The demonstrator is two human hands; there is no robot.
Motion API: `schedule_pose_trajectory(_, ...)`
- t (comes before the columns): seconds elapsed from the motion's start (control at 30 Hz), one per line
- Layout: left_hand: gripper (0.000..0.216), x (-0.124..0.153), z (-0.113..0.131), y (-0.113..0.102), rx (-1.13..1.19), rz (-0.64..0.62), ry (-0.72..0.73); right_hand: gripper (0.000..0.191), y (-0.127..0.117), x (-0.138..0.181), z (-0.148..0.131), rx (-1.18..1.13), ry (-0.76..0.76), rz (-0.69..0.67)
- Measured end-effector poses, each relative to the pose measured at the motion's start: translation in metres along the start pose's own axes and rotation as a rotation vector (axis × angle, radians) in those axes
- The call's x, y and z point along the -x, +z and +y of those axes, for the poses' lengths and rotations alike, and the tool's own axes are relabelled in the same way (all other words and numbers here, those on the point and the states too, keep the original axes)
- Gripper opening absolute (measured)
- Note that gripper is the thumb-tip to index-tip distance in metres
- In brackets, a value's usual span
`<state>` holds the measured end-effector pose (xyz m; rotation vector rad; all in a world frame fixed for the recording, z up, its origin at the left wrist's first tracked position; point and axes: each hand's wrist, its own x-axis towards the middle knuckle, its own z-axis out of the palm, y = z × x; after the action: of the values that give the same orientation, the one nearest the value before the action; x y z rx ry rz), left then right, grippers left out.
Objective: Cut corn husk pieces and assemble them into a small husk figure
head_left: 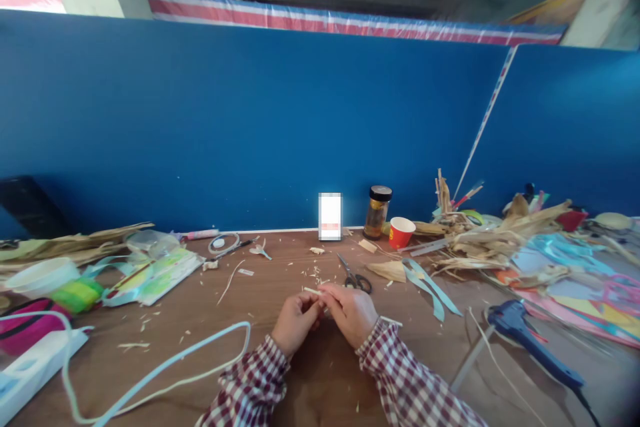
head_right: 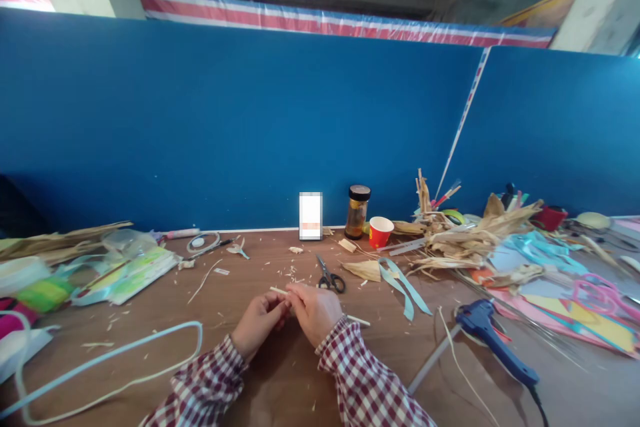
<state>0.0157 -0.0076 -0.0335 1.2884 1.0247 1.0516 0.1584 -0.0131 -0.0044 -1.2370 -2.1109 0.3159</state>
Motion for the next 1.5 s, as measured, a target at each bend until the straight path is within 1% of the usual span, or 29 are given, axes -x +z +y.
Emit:
schedule_pose_trajectory(0.1,0.031,-0.001,-0.003,-0.003,-0.065,0.029,0.053,0.031,0.004,0.001,0.001,0.020,0.025,-0.014)
schedule_pose_trajectory(0.2,0.030,-0.001,-0.004,-0.004,-0.129,0.026,0.088,0.030,0.006,0.000,-0.001,0.014,0.011,-0.045)
schedule_pose_trajectory(0.3,0.028,0.003,0.002,-0.002,-0.165,0.035,0.128,0.032,0.002,-0.003,0.003,0.044,0.026,-0.021)
schedule_pose_trajectory(0.37,0.027,0.007,0.008,0.000,-0.185,0.028,0.142,0.032,-0.005,-0.006,0.013,0.100,0.098,0.031)
schedule_pose_trajectory(0.47,0.027,0.009,0.013,0.003,-0.173,0.003,0.129,0.032,-0.020,-0.009,0.032,0.184,0.290,0.165)
schedule_pose_trajectory(0.53,0.028,0.008,0.012,0.003,-0.123,0.022,0.098,0.030,-0.027,-0.010,0.039,0.143,0.332,0.236)
schedule_pose_trajectory(0.6,0.030,0.005,0.010,0.002,-0.057,0.065,0.055,0.030,-0.027,-0.009,0.036,0.032,0.263,0.238)
schedule_pose_trajectory(0.67,0.032,0.003,0.008,0.000,-0.001,0.098,0.033,0.033,-0.020,-0.008,0.025,-0.062,0.145,0.182)
schedule_pose_trajectory(0.77,0.032,0.002,0.007,0.000,0.024,0.081,0.042,0.034,-0.007,-0.004,0.009,-0.077,0.021,0.091)
schedule_pose_trajectory(0.83,0.031,0.003,0.006,0.001,-0.006,0.046,0.051,0.033,-0.001,-0.002,0.003,-0.038,0.007,0.047)
schedule_pose_trajectory(0.93,0.029,0.003,0.002,0.002,-0.094,0.023,0.082,0.029,0.000,-0.002,0.004,0.013,0.009,-0.014)
schedule_pose_trajectory(1.07,0.029,0.003,0.000,0.001,-0.172,0.021,0.135,0.034,-0.002,-0.004,0.005,0.022,-0.018,-0.049)
schedule_pose_trajectory(1.2,0.027,0.006,0.009,0.002,-0.182,0.022,0.126,0.035,-0.004,-0.006,0.011,0.051,0.010,-0.006)
schedule_pose_trajectory(1.33,0.027,0.010,0.016,0.005,-0.143,0.009,0.110,0.037,-0.018,-0.009,0.027,0.137,0.195,0.124)
schedule_pose_trajectory(1.4,0.027,0.009,0.015,0.005,-0.149,0.047,0.115,0.034,-0.023,-0.009,0.031,0.142,0.244,0.195)
schedule_pose_trajectory(1.43,0.027,0.009,0.013,0.004,-0.171,0.084,0.127,0.032,-0.025,-0.009,0.030,0.128,0.230,0.221)
schedule_pose_trajectory(1.5,0.027,0.006,0.009,0.002,-0.249,0.156,0.165,0.031,-0.023,-0.007,0.023,0.091,0.134,0.236)
